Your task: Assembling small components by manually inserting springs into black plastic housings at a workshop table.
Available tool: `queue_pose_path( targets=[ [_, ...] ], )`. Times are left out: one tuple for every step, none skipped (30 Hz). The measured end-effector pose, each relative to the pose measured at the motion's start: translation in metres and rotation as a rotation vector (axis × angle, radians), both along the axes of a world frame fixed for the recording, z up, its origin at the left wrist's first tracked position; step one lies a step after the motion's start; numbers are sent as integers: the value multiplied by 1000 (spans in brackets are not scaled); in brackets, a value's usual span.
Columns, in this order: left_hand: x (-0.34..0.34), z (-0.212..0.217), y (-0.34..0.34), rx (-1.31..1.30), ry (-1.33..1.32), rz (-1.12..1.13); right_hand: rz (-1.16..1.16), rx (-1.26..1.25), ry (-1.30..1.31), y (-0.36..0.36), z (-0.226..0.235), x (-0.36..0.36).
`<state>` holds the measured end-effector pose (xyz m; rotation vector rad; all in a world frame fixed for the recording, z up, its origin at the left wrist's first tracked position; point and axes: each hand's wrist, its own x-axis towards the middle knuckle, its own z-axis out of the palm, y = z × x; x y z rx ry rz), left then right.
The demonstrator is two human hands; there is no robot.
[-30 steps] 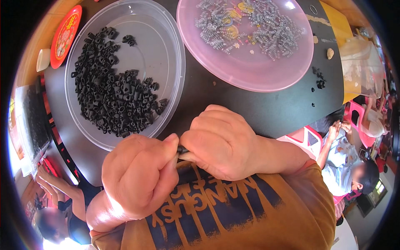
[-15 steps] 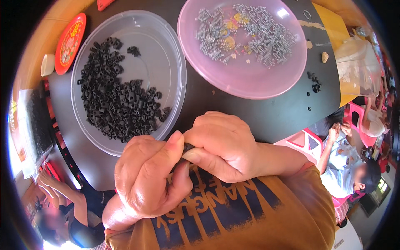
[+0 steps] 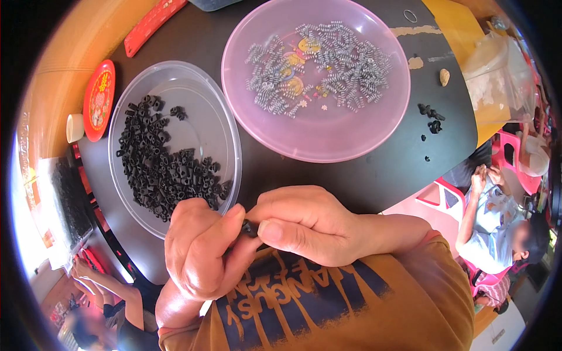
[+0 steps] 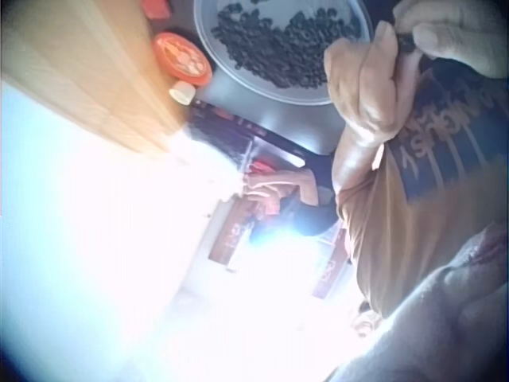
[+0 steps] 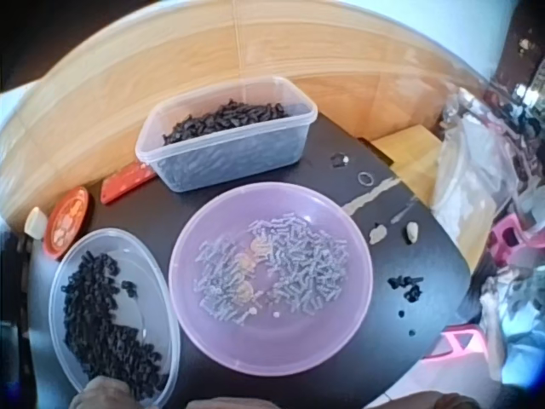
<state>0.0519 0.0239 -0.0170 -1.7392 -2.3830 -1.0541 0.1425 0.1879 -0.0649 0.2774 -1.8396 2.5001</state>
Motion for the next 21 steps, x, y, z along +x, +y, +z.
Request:
queue_pose_path(
  targets=[
    [-2, 3, 3, 24, -33, -15, -21, -18, 12, 0, 1, 1],
    [-4, 7, 5, 17, -50, -39, -43, -20, 14, 2, 3, 3],
    [-6, 11, 8, 24, -74, -32, -67, -15, 26, 3, 5, 4],
    [-10, 14, 9, 33, -90, -25, -87, 24, 24, 3, 3, 6],
    [-15, 17, 12, 82, -144, -13, -69, 48, 36, 3, 3, 7],
    [-22, 20, 17, 87, -132, 25, -52, 77, 43, 3, 3, 7],
    [-26, 27, 23, 82, -120, 68, -20, 72, 42, 3, 3, 9],
    [-30, 33, 30, 24, -124, 162, 3, 93, 60, 3, 1, 9],
    [-38, 35, 37, -3, -144, 238, 22, 120, 72, 2, -1, 11],
    [-45, 35, 46, 37, -205, 321, 35, 125, 63, 0, 0, 13],
    [-54, 40, 64, 88, -327, 358, 26, 141, 74, -1, -1, 15],
    [-64, 45, 81, 156, -525, 368, 23, 169, 75, -2, -4, 16],
    [-81, 46, 97, 208, -484, 313, 23, 198, 74, -1, -4, 16],
    [-97, 49, 112, 219, -451, 310, 32, 204, 80, -1, -4, 14],
    [-112, 55, 119, 231, -418, 324, 33, 206, 84, -4, -2, 13],
    [-127, 57, 124, 240, -445, 298, 30, 208, 77, -6, -1, 12],
    [-141, 54, 126, 246, -478, 277, 30, 223, 79, -7, -2, 10],
    [-152, 52, 121, 242, -475, 246, 39, 232, 79, -8, -2, 7],
    [-150, 50, 118, 243, -489, 254, -2, 267, 98, -7, -4, 7],
    [-147, 51, 112, 241, -501, 268, -1, 293, 108, -3, -2, 6],
    [-142, 51, 99, 176, -442, 278, -11, 316, 115, 0, 1, 6]
  ],
)
